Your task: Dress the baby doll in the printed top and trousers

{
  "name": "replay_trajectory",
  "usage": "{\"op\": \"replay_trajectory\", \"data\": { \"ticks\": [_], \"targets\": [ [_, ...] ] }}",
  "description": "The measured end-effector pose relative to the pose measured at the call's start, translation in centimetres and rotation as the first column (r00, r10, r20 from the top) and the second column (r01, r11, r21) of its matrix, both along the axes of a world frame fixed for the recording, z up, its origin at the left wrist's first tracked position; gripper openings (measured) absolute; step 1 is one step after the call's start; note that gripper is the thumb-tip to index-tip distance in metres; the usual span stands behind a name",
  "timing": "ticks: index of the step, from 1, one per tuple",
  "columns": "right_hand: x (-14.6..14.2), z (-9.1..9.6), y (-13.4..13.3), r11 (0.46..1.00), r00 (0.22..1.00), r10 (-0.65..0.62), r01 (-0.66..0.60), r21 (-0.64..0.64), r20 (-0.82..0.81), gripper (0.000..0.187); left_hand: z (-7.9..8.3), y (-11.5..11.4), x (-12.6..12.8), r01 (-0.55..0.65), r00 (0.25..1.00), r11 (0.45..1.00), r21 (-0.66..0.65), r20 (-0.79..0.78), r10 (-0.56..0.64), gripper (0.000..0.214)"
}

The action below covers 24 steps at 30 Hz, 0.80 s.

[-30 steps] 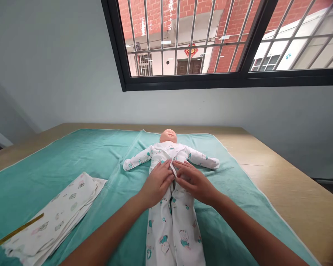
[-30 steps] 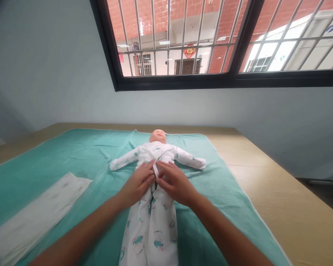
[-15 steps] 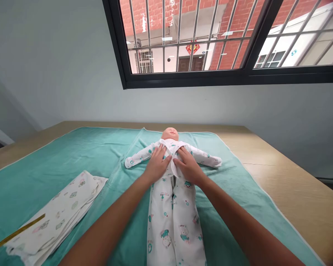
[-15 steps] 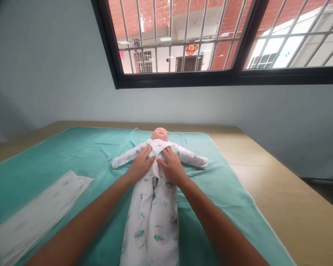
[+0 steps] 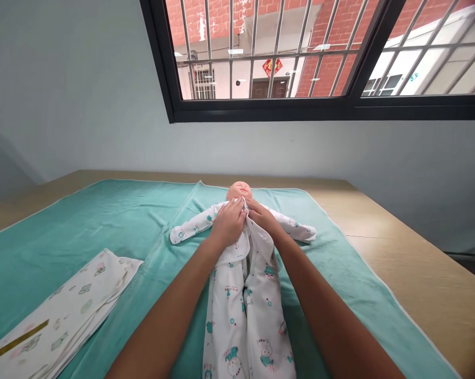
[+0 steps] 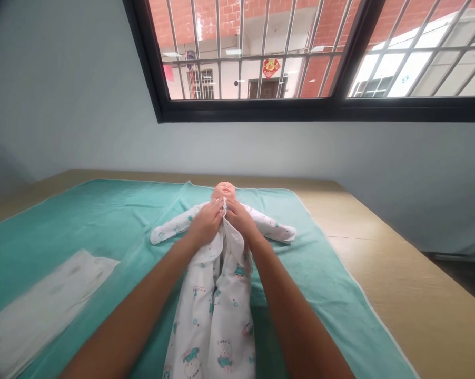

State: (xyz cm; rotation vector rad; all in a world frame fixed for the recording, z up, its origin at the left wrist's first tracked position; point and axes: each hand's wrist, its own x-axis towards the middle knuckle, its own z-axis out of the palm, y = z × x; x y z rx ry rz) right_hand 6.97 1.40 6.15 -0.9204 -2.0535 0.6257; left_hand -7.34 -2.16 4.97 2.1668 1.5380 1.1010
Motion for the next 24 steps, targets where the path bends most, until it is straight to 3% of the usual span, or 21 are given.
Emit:
{"op": "replay_trajectory", "data": {
  "ticks": [4,6,8,11,14,19,24],
  "targets": [
    [-0.1,0.5,-1.4,0.994,0.999,-0.017,0.013,-0.112,-0.032,0.035,1.3,-0.4,-1.4,-0.018,0.909,0.996,-0.092,0.412,0.055,0.038],
    [-0.1,0.8,-1.7,0.981,0.997,-0.066,0.056,-0.186,-0.046,0.03,1.8,-0.5,-2.0,-0.061,0.88,0.987,-0.146,0.46,0.122,0.033],
    [0.0,0.8,-1.7,0.963,0.984,-0.166,0.15,-0.222,-0.058,0.029,2.0,-0.5,-2.2,-0.079,0.905,0.981,-0.176,0.401,0.145,0.029],
    [-0.2,0.3,-1.2,0.953,0.963,-0.271,0.269,-0.136,0.004,0.026,1.6,-0.2,-1.9,-0.063,0.955,0.991,-0.119,0.28,0.095,0.031],
    [-0.4,-0.6,-0.7,0.979,0.975,-0.205,0.206,-0.005,0.089,0.03,0.7,0.2,-1.1,0.003,0.993,1.0,-0.018,0.116,-0.001,0.041],
    [-0.5,-1.3,-0.7,0.997,0.992,-0.035,0.027,0.067,0.122,0.043,-0.6,0.5,-0.8,-0.02,0.998,1.0,0.022,-0.052,0.021,0.049],
    [-0.9,-1.6,-1.4,0.989,0.973,-0.105,0.08,0.127,0.204,0.046,-1.0,0.3,-0.8,-0.015,0.997,1.0,-0.009,-0.076,0.014,0.054]
  ]
}}
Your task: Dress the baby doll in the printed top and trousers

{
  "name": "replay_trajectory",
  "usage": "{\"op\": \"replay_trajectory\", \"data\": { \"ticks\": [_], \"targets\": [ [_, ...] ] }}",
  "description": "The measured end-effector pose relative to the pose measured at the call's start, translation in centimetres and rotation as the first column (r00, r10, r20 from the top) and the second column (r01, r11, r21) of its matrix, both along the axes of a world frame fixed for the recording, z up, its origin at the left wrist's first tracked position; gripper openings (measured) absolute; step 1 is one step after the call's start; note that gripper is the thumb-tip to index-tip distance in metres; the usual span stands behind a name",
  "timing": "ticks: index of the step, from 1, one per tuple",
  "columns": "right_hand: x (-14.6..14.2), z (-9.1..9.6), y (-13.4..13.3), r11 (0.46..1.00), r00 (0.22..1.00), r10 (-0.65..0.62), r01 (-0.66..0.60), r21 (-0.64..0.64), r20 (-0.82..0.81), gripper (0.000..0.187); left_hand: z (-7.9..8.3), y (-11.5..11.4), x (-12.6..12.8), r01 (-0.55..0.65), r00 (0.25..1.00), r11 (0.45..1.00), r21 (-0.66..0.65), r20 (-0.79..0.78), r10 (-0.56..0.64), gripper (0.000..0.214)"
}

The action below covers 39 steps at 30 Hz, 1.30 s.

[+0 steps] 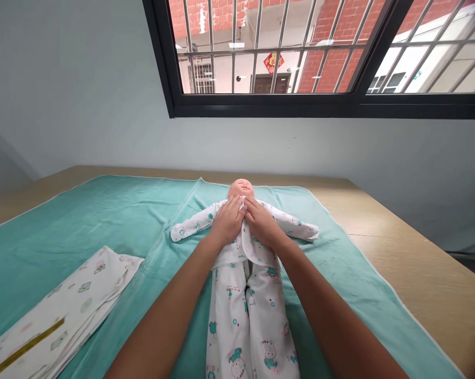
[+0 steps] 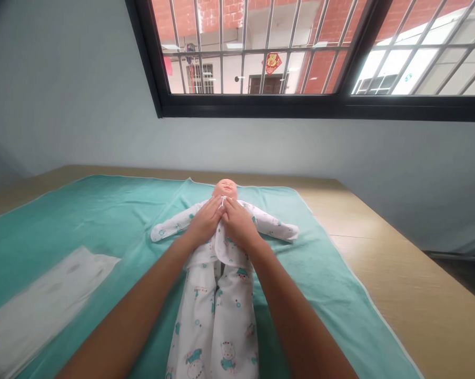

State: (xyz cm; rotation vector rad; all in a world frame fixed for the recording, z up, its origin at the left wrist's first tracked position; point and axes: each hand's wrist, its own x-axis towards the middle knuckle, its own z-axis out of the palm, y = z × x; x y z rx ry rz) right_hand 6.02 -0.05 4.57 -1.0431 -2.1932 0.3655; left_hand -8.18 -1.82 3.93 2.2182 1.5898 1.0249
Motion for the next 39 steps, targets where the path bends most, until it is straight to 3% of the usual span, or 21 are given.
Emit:
{"op": "replay_trajectory", "data": {
  "ticks": [3,7,11,13,17,21,23,28,32,34,39],
  "targets": [
    [-0.3,0.1,-0.5,0.997,0.997,-0.074,0.074,0.006,-0.016,0.045,0.2,-0.2,0.1,-0.024,1.0,1.0,0.006,0.013,0.024,0.053],
    [0.2,1.0,-0.6,0.994,0.994,-0.034,0.023,-0.104,-0.102,0.036,1.6,-0.4,-0.7,0.037,0.989,0.999,-0.01,0.146,-0.035,0.046],
    [1.0,2.5,-0.2,0.936,0.949,-0.281,0.236,-0.262,-0.147,0.03,3.2,0.1,-1.9,-0.076,0.97,0.993,-0.088,0.226,0.094,0.036],
    [0.9,3.3,0.3,0.904,0.933,-0.352,0.318,-0.286,-0.072,0.025,3.8,0.8,-2.2,-0.099,0.981,0.989,-0.109,0.154,0.115,0.034],
    [-0.5,4.6,1.9,0.882,0.931,-0.354,0.364,-0.301,0.088,0.029,4.5,2.4,-2.0,-0.081,0.996,0.984,-0.159,-0.039,0.076,0.033],
    [-1.8,5.1,3.2,0.854,0.894,-0.391,0.441,-0.275,0.218,0.043,4.2,3.6,-1.7,-0.133,0.99,0.977,-0.165,-0.074,0.122,0.037],
    [-2.1,5.1,3.7,0.846,0.871,-0.399,0.47,-0.252,0.286,0.042,3.9,4.2,-1.5,-0.163,0.985,0.972,-0.167,-0.075,0.153,0.036],
    [-2.0,5.1,4.7,0.866,0.882,-0.368,0.44,-0.237,0.294,0.027,3.3,5.3,-1.0,-0.21,0.978,0.96,-0.187,-0.047,0.205,0.026],
    [-1.4,4.5,5.4,0.835,0.925,-0.38,0.341,-0.432,-0.003,0.022,3.1,5.3,-0.7,-0.237,0.969,0.954,-0.182,0.02,0.244,0.018],
    [-0.9,4.1,5.7,0.805,0.918,-0.379,0.267,-0.53,-0.114,0.021,2.9,5.2,-0.8,-0.207,0.967,0.96,-0.186,0.111,0.23,0.014],
    [-0.2,3.4,6.0,0.775,0.909,-0.361,0.171,-0.608,-0.206,0.017,2.3,5.4,-0.9,-0.082,0.926,0.987,-0.135,0.356,0.126,0.009]
  ]
}}
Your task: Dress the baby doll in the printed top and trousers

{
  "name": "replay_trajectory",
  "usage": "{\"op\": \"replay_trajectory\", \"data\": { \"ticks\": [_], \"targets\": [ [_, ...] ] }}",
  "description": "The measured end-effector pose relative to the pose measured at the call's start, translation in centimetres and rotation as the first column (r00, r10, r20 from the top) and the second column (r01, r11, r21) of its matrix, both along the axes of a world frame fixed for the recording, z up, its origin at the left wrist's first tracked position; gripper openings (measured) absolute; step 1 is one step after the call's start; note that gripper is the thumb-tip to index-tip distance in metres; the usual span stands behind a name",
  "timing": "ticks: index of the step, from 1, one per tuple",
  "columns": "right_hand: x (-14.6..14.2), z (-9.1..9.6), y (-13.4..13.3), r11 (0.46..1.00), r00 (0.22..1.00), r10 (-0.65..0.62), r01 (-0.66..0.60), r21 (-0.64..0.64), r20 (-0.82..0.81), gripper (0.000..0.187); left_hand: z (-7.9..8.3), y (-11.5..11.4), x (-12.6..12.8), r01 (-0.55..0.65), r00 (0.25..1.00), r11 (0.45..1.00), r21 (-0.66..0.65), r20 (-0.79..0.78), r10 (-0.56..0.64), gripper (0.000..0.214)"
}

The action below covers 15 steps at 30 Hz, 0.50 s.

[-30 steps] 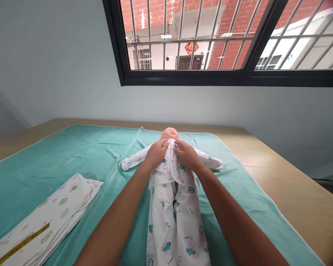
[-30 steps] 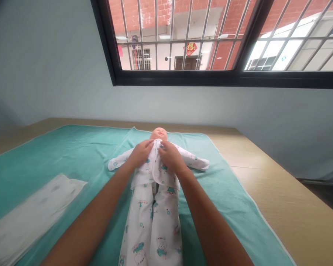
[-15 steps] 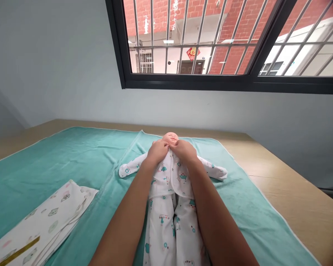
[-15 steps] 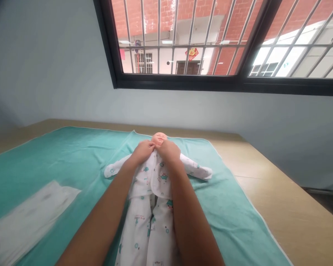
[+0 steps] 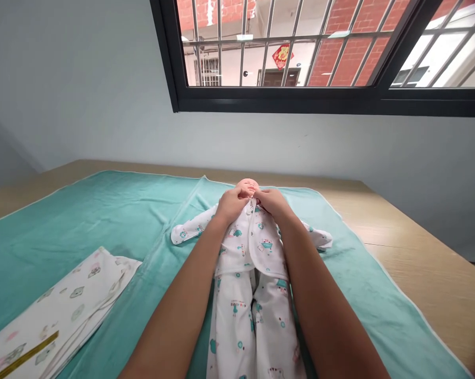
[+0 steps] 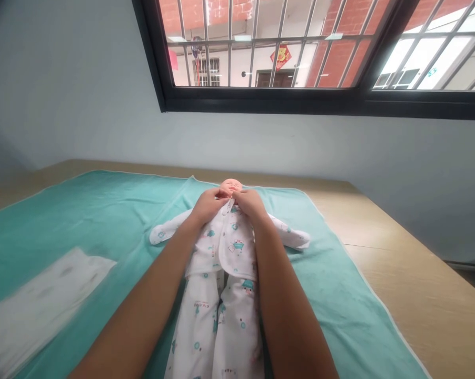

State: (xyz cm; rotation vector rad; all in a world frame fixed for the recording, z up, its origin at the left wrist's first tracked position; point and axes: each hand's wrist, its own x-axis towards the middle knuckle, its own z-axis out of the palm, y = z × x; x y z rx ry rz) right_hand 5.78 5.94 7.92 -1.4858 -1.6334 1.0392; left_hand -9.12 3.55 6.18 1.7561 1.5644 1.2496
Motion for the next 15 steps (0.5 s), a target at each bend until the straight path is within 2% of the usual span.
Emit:
{"op": "replay_trajectory", "data": {
  "ticks": [4,9,15],
  "targets": [
    [-0.04,0.13,-0.26,1.0,0.999,-0.001,0.0,-0.014,-0.041,0.014,-0.26,0.11,0.06,0.035,0.989,0.998,0.051,0.14,-0.042,0.013],
    [-0.22,0.55,-0.79,1.0,0.999,-0.003,0.002,-0.017,-0.049,0.011,-0.22,-0.05,-0.05,0.025,0.945,1.0,-0.013,0.327,-0.02,0.009],
    [-0.49,0.17,-0.65,0.999,0.998,-0.028,0.03,0.022,-0.063,0.012,-0.09,-0.08,0.06,-0.002,0.959,1.0,-0.026,0.283,0.01,0.005]
  ]
}}
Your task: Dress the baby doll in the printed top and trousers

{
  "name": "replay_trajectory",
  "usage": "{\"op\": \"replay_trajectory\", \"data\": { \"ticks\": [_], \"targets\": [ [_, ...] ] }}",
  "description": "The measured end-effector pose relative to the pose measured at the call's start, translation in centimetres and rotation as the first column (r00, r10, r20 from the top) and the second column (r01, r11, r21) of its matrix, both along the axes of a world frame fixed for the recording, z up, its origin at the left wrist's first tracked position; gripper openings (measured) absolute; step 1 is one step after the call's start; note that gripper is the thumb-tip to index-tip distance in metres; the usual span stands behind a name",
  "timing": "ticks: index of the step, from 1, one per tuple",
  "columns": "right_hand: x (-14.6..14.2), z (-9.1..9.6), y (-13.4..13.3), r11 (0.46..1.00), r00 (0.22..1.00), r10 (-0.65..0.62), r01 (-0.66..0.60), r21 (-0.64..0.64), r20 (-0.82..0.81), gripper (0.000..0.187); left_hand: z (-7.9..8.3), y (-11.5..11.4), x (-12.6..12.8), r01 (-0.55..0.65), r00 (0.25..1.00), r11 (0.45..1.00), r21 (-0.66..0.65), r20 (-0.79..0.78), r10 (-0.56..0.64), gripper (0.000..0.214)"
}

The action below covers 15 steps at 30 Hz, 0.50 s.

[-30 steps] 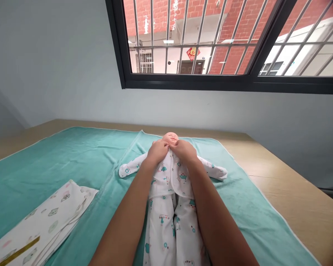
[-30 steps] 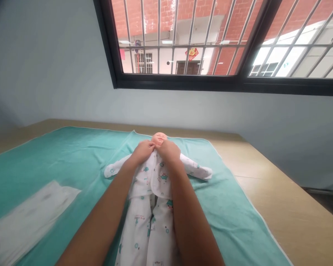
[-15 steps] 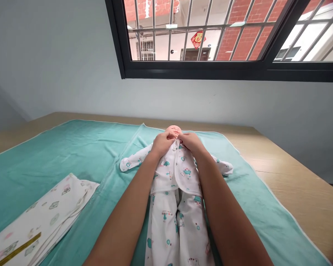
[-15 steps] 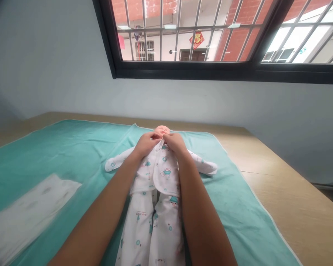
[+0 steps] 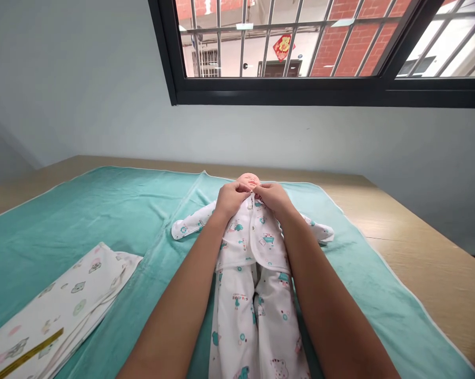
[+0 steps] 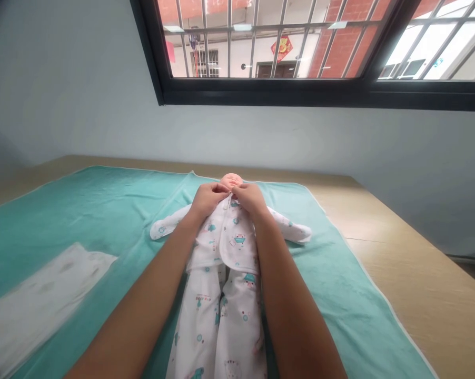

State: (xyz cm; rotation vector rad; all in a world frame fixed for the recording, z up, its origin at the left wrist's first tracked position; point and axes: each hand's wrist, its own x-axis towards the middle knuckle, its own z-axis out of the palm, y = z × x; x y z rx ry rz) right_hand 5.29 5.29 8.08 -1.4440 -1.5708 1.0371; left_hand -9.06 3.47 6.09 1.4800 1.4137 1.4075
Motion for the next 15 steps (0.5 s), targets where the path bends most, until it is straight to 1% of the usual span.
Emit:
{"op": "replay_trajectory", "data": {
  "ticks": [8,13,15],
  "targets": [
    [-0.25,-0.26,-0.22,0.996,1.0,-0.023,0.023,0.086,0.007,0.016,-0.02,-0.39,-0.79,0.042,0.998,0.999,0.004,0.048,-0.042,0.012],
    [-0.12,-0.2,-0.1,0.997,1.0,0.007,-0.008,0.079,0.016,0.018,-0.11,-0.32,-0.75,0.029,1.0,0.999,0.031,-0.009,-0.029,0.013],
    [-0.1,0.02,-0.09,0.996,0.998,0.023,-0.029,0.082,0.063,0.017,0.0,-0.36,-0.64,0.036,0.998,0.998,0.042,-0.046,-0.034,0.012]
  ]
}}
